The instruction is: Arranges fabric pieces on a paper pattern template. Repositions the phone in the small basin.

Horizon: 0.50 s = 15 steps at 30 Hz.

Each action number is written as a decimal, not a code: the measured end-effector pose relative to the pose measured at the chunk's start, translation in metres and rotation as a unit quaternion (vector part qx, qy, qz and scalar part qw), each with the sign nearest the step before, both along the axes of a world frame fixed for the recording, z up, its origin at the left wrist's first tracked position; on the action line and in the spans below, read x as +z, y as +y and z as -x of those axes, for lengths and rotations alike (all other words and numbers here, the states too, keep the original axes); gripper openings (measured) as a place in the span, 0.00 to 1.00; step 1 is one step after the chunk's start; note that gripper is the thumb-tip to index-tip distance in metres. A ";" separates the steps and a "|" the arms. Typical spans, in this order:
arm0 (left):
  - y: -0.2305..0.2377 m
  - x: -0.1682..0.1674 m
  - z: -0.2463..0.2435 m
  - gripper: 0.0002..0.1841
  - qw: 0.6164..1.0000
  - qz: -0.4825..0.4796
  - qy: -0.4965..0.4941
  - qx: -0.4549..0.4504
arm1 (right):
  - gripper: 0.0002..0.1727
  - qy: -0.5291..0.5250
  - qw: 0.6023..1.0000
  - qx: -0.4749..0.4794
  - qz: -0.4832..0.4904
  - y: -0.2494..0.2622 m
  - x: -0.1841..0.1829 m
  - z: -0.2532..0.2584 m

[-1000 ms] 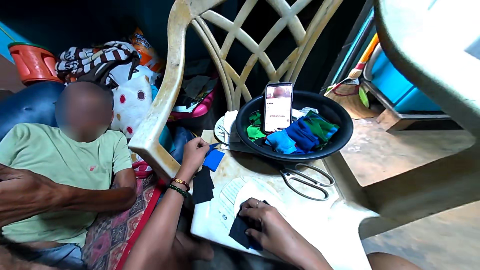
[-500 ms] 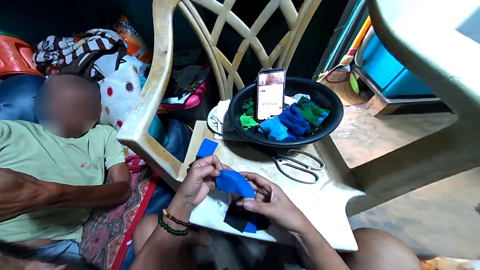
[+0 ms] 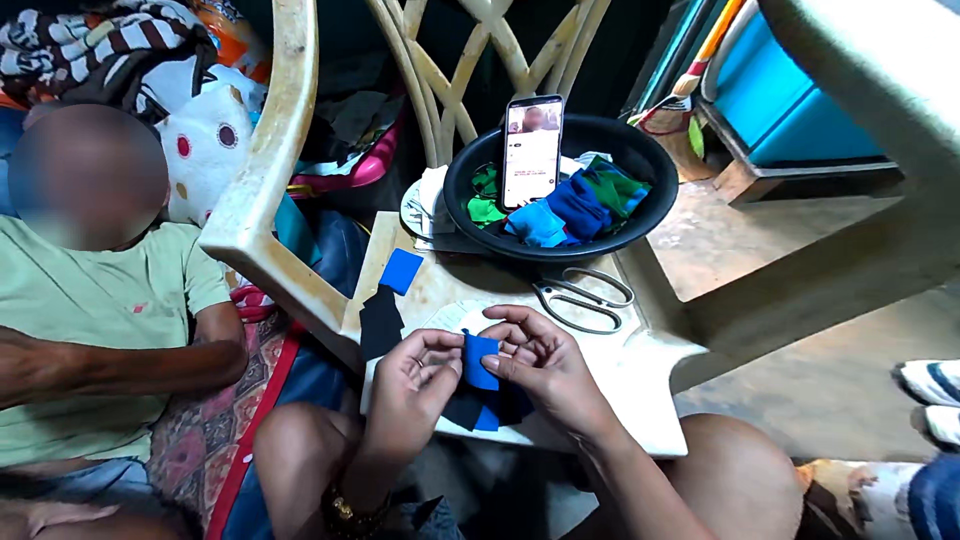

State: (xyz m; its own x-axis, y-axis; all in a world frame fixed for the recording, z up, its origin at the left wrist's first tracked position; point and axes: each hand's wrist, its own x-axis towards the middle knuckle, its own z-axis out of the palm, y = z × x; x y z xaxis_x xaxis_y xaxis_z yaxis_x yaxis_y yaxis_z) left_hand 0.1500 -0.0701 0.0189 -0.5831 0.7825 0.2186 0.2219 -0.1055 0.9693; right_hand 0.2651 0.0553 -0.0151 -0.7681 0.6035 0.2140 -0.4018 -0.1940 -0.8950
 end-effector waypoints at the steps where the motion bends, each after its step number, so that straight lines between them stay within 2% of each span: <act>1: -0.001 -0.001 -0.001 0.15 1.000 0.005 -0.003 0.000 | 0.23 0.004 1.000 0.007 -0.004 0.000 -0.001 0.000; 3: -0.001 -0.006 0.002 0.25 1.000 0.018 0.000 -0.008 | 0.22 0.015 1.000 0.022 -0.007 0.001 -0.003 -0.001; 5: -0.001 -0.010 0.007 0.29 0.999 0.015 -0.015 -0.042 | 0.22 0.018 0.999 0.040 -0.011 0.003 -0.003 -0.002; 8: -0.002 -0.013 0.011 0.28 0.994 -0.007 -0.036 -0.101 | 0.22 0.015 0.998 0.059 -0.019 0.004 -0.003 -0.004; 12: -0.004 -0.012 0.008 0.20 0.995 -0.005 -0.055 -0.080 | 0.20 0.013 0.998 0.052 -0.036 0.007 -0.003 -0.005; 15: -0.007 -0.014 0.009 0.19 0.991 -0.034 -0.106 -0.068 | 0.14 -0.006 0.996 0.018 -0.082 0.011 -0.007 -0.006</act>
